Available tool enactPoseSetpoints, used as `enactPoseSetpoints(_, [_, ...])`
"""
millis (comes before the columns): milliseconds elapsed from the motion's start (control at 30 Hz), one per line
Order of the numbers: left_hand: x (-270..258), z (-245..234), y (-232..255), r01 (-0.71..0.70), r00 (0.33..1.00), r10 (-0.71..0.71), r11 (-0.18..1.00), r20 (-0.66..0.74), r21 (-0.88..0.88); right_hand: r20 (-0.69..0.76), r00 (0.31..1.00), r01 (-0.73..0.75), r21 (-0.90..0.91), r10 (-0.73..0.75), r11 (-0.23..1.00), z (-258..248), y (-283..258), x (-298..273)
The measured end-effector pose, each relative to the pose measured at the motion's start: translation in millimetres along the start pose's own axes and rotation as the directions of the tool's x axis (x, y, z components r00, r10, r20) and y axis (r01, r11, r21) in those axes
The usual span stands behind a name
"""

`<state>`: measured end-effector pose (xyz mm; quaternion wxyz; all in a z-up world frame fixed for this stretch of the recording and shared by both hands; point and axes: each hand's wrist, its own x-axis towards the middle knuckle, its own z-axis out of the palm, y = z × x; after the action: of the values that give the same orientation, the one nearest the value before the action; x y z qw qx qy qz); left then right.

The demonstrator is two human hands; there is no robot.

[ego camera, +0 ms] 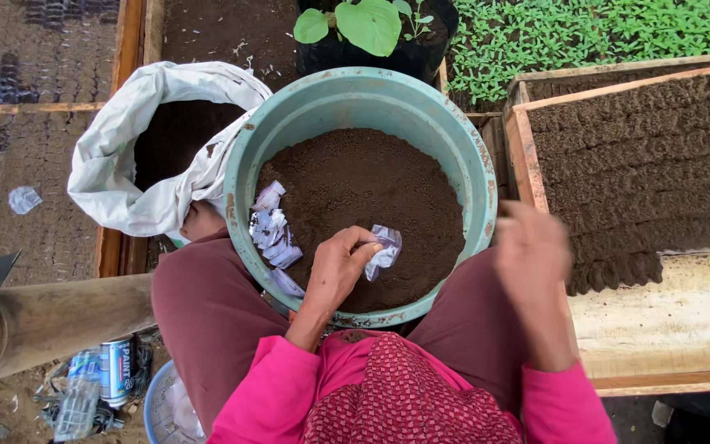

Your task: The person sits cross-legged and repeatedly scoops soil from a large basin, wraps it into small balls using pieces of paper or plastic, and places the wrapped soil balls into a wooden tray. The person handles the soil and wrapping materials by hand throughout the process.

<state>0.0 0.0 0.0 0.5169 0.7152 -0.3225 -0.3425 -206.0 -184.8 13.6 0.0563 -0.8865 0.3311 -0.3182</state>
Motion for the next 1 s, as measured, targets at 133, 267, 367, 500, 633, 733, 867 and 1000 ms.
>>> enactPoseSetpoints(133, [-2.7,-1.8,5.7,-0.02,0.999,0.01,0.975,0.047,0.223,0.245,0.961,0.039,0.342,-0.129,0.939,0.4,-104.3,28.9])
enactPoseSetpoints(267, [-2.9,-6.7,-1.4,-0.073,0.995,0.041,0.925,0.093,0.373,0.351,0.791,0.447,0.229,-0.502,0.865,44.8,-105.7,14.1])
enactPoseSetpoints(367, [-0.3,-15.3,-8.6,-0.066,0.996,0.028,0.874,0.085,0.482,0.358,0.8,0.447,0.18,-0.481,0.876,60.1,-96.5,4.5])
enactPoseSetpoints(500, [5.0,-41.7,-39.1,0.179,0.983,-0.118,0.752,-0.138,0.635,0.419,0.891,0.049,0.297,-0.176,0.954,58.9,-91.0,-0.2])
enactPoseSetpoints(633, [1.6,-62.1,-46.7,0.327,0.927,-0.086,0.662,-0.365,0.674,0.484,0.874,-0.267,0.395,0.048,0.879,60.3,-95.4,-5.6])
enactPoseSetpoints(733, [0.3,-54.0,-22.7,0.387,0.85,0.046,0.623,-0.525,0.68,0.496,0.859,-0.362,0.408,0.129,0.838,65.6,-95.9,-8.0])
enactPoseSetpoints(867, [-8.1,-36.7,31.5,0.378,0.919,-0.288,0.838,-0.269,0.393,0.496,0.86,-0.389,0.486,0.12,0.783,65.4,-100.7,-13.6])
enactPoseSetpoints(1000, [1.4,-11.3,7.1,0.36,0.932,-0.347,0.918,-0.1,0.165,0.491,0.867,-0.36,0.495,0.087,0.791,70.5,-102.9,-14.0])
